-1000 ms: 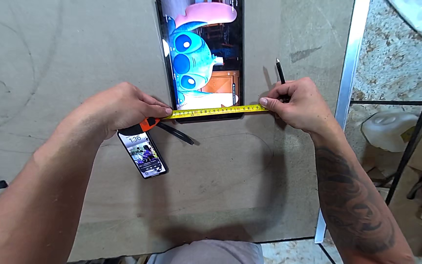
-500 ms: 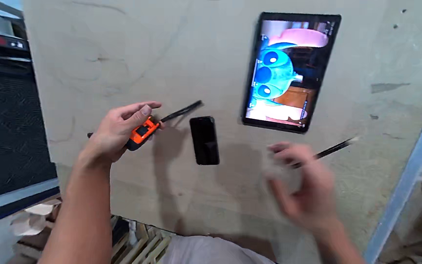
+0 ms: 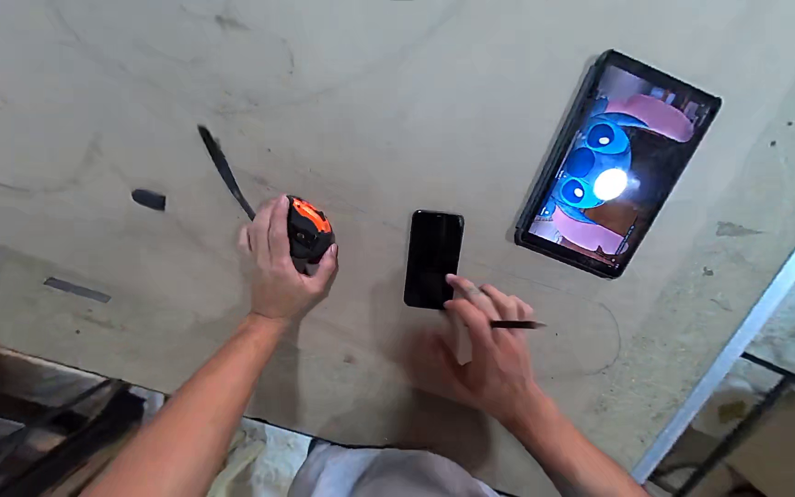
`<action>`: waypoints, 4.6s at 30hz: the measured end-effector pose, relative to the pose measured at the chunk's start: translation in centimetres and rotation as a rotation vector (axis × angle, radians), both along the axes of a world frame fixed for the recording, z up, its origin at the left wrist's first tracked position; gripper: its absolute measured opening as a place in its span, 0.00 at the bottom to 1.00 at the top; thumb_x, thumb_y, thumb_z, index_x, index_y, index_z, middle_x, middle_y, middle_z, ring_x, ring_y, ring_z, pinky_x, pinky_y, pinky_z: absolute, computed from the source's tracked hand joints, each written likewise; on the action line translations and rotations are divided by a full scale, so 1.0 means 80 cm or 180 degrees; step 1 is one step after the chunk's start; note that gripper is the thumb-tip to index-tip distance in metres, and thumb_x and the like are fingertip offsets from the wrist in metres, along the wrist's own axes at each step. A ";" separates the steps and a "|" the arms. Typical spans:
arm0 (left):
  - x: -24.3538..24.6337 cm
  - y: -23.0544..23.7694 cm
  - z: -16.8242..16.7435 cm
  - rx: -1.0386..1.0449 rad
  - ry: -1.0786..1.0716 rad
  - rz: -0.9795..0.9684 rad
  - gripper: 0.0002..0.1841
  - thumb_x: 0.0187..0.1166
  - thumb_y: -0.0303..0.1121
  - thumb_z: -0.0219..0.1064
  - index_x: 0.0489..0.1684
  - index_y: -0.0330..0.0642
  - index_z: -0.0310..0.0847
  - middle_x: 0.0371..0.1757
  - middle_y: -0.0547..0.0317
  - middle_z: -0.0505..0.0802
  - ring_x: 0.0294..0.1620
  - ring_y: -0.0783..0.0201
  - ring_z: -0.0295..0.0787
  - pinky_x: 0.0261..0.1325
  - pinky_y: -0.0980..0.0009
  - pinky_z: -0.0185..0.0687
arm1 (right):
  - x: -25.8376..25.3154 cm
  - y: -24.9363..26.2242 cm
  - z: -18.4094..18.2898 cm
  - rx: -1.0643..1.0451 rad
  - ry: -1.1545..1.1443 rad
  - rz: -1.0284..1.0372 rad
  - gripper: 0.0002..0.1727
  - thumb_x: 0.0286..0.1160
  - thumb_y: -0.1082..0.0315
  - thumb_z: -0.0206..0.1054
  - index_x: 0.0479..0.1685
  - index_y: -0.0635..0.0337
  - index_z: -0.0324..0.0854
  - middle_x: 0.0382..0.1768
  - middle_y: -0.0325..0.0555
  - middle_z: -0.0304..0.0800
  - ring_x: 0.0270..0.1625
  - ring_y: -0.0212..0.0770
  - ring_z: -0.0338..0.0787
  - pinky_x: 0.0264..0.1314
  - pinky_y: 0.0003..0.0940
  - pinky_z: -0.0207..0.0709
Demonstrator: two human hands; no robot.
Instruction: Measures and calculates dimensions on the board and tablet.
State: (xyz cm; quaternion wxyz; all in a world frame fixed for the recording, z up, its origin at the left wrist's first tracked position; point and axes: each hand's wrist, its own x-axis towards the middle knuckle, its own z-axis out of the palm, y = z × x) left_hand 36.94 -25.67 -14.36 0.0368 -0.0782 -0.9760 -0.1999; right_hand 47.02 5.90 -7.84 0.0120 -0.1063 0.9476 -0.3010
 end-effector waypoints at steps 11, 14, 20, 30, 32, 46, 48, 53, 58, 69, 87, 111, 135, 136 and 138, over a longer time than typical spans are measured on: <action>-0.004 -0.003 -0.006 -0.0119 0.0111 -0.0054 0.51 0.70 0.60 0.70 0.93 0.43 0.53 0.85 0.41 0.73 0.83 0.43 0.70 0.84 0.41 0.57 | -0.017 -0.081 -0.049 -0.0674 -0.0204 -0.1983 0.41 0.55 0.46 0.85 0.66 0.54 0.71 0.77 0.53 0.74 0.83 0.52 0.72 0.77 0.52 0.74; -0.003 -0.002 -0.004 -0.0138 0.0069 -0.0044 0.51 0.70 0.59 0.70 0.93 0.43 0.52 0.86 0.41 0.72 0.84 0.44 0.69 0.85 0.42 0.56 | -0.039 -0.111 -0.051 -0.0226 -0.0254 -0.2240 0.42 0.57 0.42 0.84 0.66 0.54 0.70 0.81 0.54 0.70 0.85 0.54 0.68 0.81 0.61 0.65; -0.004 -0.003 -0.009 -0.0158 0.0129 -0.0089 0.50 0.71 0.60 0.68 0.93 0.43 0.52 0.86 0.40 0.72 0.84 0.43 0.69 0.84 0.41 0.56 | -0.040 -0.123 -0.057 -0.0268 -0.0171 -0.2364 0.33 0.63 0.48 0.81 0.61 0.54 0.71 0.78 0.53 0.72 0.82 0.53 0.71 0.76 0.54 0.71; -0.003 -0.005 -0.006 -0.0062 0.0027 -0.0075 0.51 0.71 0.60 0.68 0.94 0.44 0.51 0.86 0.40 0.71 0.82 0.41 0.69 0.83 0.40 0.57 | 0.007 -0.022 -0.047 -0.1423 -0.0353 -0.1239 0.35 0.59 0.61 0.80 0.68 0.53 0.66 0.78 0.52 0.74 0.84 0.51 0.72 0.76 0.51 0.79; -0.003 -0.006 -0.007 -0.0063 0.0030 -0.0073 0.51 0.71 0.60 0.68 0.94 0.44 0.51 0.86 0.39 0.71 0.81 0.39 0.70 0.83 0.39 0.57 | -0.006 -0.018 -0.054 -0.1246 -0.0348 -0.1043 0.35 0.56 0.62 0.78 0.68 0.51 0.66 0.80 0.50 0.73 0.86 0.51 0.69 0.80 0.58 0.71; -0.003 -0.008 -0.008 -0.0031 0.0025 -0.0095 0.51 0.72 0.59 0.68 0.94 0.43 0.50 0.86 0.39 0.70 0.80 0.39 0.70 0.81 0.40 0.59 | -0.022 -0.016 -0.084 -0.1364 0.0225 -0.0645 0.30 0.57 0.57 0.74 0.61 0.53 0.70 0.70 0.53 0.80 0.77 0.54 0.77 0.74 0.56 0.74; -0.004 -0.007 -0.008 -0.0037 0.0044 -0.0086 0.51 0.71 0.59 0.69 0.94 0.43 0.50 0.86 0.40 0.71 0.80 0.40 0.71 0.81 0.40 0.60 | -0.026 -0.017 -0.084 -0.1208 0.0184 -0.0510 0.34 0.56 0.52 0.74 0.64 0.51 0.69 0.74 0.54 0.77 0.80 0.55 0.73 0.76 0.60 0.68; -0.007 -0.005 -0.007 -0.0054 0.0043 -0.0092 0.51 0.71 0.58 0.69 0.94 0.43 0.50 0.86 0.39 0.71 0.81 0.40 0.70 0.80 0.42 0.60 | -0.034 -0.020 -0.082 -0.1297 0.0141 -0.0671 0.32 0.58 0.59 0.75 0.65 0.54 0.68 0.75 0.55 0.75 0.81 0.55 0.73 0.77 0.57 0.73; -0.006 -0.005 -0.009 -0.0068 0.0098 -0.0067 0.51 0.70 0.59 0.69 0.94 0.44 0.51 0.86 0.41 0.72 0.79 0.41 0.72 0.80 0.42 0.62 | -0.048 -0.036 -0.085 -0.1834 0.0589 -0.1495 0.13 0.75 0.71 0.71 0.54 0.58 0.77 0.56 0.48 0.86 0.55 0.43 0.88 0.47 0.35 0.86; -0.005 -0.006 -0.012 -0.0034 0.0189 -0.0100 0.51 0.70 0.59 0.69 0.94 0.45 0.52 0.85 0.40 0.73 0.79 0.40 0.72 0.80 0.40 0.61 | -0.014 -0.024 -0.087 -0.1492 0.0435 -0.0881 0.31 0.59 0.60 0.75 0.67 0.47 0.70 0.67 0.44 0.81 0.75 0.49 0.79 0.74 0.51 0.77; -0.003 -0.008 -0.012 -0.0041 0.0071 -0.0098 0.52 0.70 0.60 0.69 0.93 0.42 0.51 0.84 0.37 0.72 0.77 0.38 0.72 0.78 0.40 0.62 | -0.057 -0.040 -0.087 -0.1468 0.0768 -0.1498 0.19 0.71 0.68 0.76 0.58 0.56 0.76 0.59 0.46 0.82 0.61 0.43 0.86 0.55 0.36 0.86; -0.004 -0.009 -0.014 -0.0077 0.0136 -0.0097 0.51 0.69 0.61 0.68 0.93 0.43 0.52 0.83 0.38 0.74 0.75 0.39 0.74 0.75 0.40 0.64 | -0.057 -0.039 -0.083 -0.1463 0.0502 -0.1413 0.27 0.66 0.62 0.77 0.64 0.57 0.74 0.63 0.48 0.82 0.69 0.46 0.83 0.62 0.40 0.85; -0.002 -0.009 -0.012 -0.0083 0.0061 -0.0094 0.52 0.71 0.60 0.69 0.94 0.45 0.49 0.86 0.39 0.71 0.83 0.40 0.69 0.81 0.39 0.58 | -0.050 -0.040 -0.075 -0.1553 0.0210 -0.1549 0.26 0.72 0.66 0.77 0.67 0.56 0.71 0.61 0.41 0.80 0.61 0.33 0.82 0.52 0.24 0.79; -0.003 -0.009 -0.012 -0.0068 0.0047 -0.0097 0.52 0.70 0.60 0.69 0.94 0.45 0.49 0.86 0.38 0.71 0.83 0.40 0.69 0.82 0.39 0.57 | -0.049 -0.042 -0.073 -0.1456 0.0141 -0.1494 0.30 0.70 0.65 0.80 0.68 0.56 0.69 0.63 0.42 0.78 0.66 0.34 0.80 0.57 0.26 0.80; -0.005 -0.008 -0.013 -0.0061 0.0052 -0.0101 0.52 0.70 0.60 0.69 0.94 0.44 0.50 0.85 0.38 0.72 0.82 0.39 0.69 0.81 0.39 0.59 | -0.050 -0.048 -0.071 -0.1220 0.0053 -0.1479 0.37 0.64 0.60 0.84 0.71 0.57 0.68 0.67 0.45 0.77 0.70 0.38 0.78 0.62 0.31 0.80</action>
